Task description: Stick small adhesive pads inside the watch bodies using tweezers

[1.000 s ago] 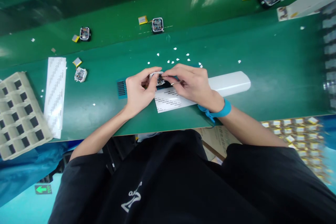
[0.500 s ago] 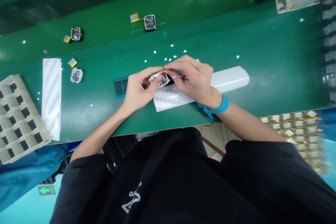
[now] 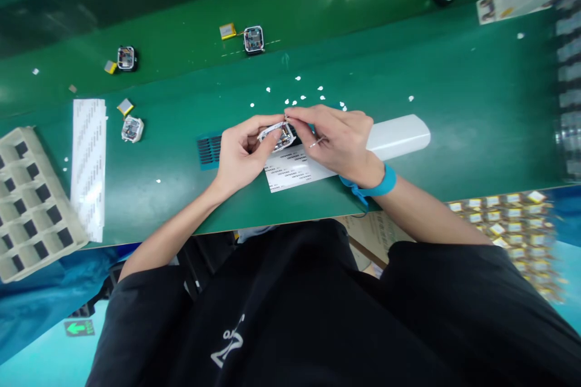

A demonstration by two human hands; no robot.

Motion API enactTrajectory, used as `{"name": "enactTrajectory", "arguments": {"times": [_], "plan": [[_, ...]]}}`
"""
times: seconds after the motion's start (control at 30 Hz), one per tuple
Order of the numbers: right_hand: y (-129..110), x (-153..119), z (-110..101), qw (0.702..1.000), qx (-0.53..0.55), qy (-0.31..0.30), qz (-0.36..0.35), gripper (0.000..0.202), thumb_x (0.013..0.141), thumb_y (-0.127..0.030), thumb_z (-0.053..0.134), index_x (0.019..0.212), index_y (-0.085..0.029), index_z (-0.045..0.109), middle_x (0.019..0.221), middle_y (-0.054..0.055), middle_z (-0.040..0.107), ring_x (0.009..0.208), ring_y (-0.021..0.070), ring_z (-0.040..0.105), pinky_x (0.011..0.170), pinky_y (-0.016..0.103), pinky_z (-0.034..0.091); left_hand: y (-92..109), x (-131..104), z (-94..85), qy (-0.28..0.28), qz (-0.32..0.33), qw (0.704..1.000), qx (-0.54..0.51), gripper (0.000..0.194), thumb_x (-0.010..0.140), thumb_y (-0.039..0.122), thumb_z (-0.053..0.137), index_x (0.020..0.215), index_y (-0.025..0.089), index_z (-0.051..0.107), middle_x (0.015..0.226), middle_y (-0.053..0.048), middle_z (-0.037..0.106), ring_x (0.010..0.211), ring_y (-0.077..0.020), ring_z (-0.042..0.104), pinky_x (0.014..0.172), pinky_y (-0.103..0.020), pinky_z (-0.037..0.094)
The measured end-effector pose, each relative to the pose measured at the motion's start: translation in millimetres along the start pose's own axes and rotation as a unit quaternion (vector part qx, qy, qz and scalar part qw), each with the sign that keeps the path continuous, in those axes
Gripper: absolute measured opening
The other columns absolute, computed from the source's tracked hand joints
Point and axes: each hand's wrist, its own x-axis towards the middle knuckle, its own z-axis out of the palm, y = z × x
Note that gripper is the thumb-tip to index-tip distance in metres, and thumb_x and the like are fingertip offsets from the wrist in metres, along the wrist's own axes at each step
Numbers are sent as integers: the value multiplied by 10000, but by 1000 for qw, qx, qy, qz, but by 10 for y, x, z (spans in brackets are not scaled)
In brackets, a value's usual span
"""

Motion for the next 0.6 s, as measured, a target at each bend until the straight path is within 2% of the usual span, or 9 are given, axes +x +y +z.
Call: {"name": "enactTrajectory", "arguments": {"times": [0.07, 0.13, 0.23, 0.3, 0.37, 0.43, 0.5, 0.6], "plan": [[23, -15, 4, 1000, 17, -20, 10, 209, 1128, -254, 588, 1262, -253, 748, 1031, 21, 850, 842, 150, 797, 705, 268, 616, 2, 5, 3, 5, -4, 1000, -4, 263, 998, 448, 761, 1083, 207, 824, 1024, -60, 842, 861, -170, 758, 725, -286, 592], [44, -10, -1, 999, 8, -28, 17, 222, 1133, -263, 563, 1262, -251, 743, 1038, 24, 853, 833, 153, 796, 684, 275, 610, 17, 10, 1, 6, -23, 1000, 10, 251, 995, 439, 750, 1054, 207, 826, 995, -55, 835, 751, -144, 703, 635, -265, 543], [64, 32, -27, 998, -44, -26, 29, 289, 1133, -231, 513, 1322, -262, 729, 1129, 35, 856, 866, 170, 808, 688, 301, 630, 58, 20, -9, 17, -54, 997, 47, 218, 1007, 402, 714, 1008, 209, 814, 859, -24, 776, 535, -83, 475, 468, -241, 344], [67, 62, -45, 998, -58, -25, 24, 323, 1121, -215, 535, 1388, -278, 705, 1262, 39, 836, 979, 193, 827, 733, 316, 657, 77, 28, -21, 28, -54, 997, 55, 165, 1015, 350, 695, 995, 214, 787, 705, 17, 648, 498, -75, 366, 450, -247, 267], [65, 73, -50, 998, -57, -29, -2, 312, 1112, -226, 594, 1397, -282, 706, 1340, 38, 814, 1056, 209, 832, 735, 309, 663, 71, 36, -32, 30, -44, 997, 55, 108, 1020, 301, 675, 988, 222, 742, 625, 52, 508, 496, -81, 336, 460, -249, 263], [63, 61, -43, 997, -58, -39, -24, 269, 1110, -220, 615, 1341, -278, 741, 1306, 27, 827, 1045, 205, 838, 710, 285, 654, 35, 44, -40, 23, -20, 998, 51, 55, 1008, 262, 661, 979, 227, 692, 603, 71, 446, 491, -82, 325, 462, -243, 269], [65, 36, -35, 996, -62, -53, -31, 263, 1117, -180, 582, 1275, -271, 772, 1227, 16, 850, 993, 185, 843, 696, 262, 642, -17, 47, -38, 23, 6, 999, 48, 11, 982, 220, 649, 981, 230, 655, 598, 80, 452, 480, -78, 311, 449, -231, 262], [67, 1, -35, 994, -75, -72, -42, 296, 1113, -142, 546, 1263, -259, 773, 1178, 14, 860, 953, 172, 842, 697, 252, 637, -81, 41, -23, 45, 27, 997, 55, 65, 946, 171, 640, 966, 228, 618, 596, 83, 490, 462, -69, 309, 429, -219, 230]]}}
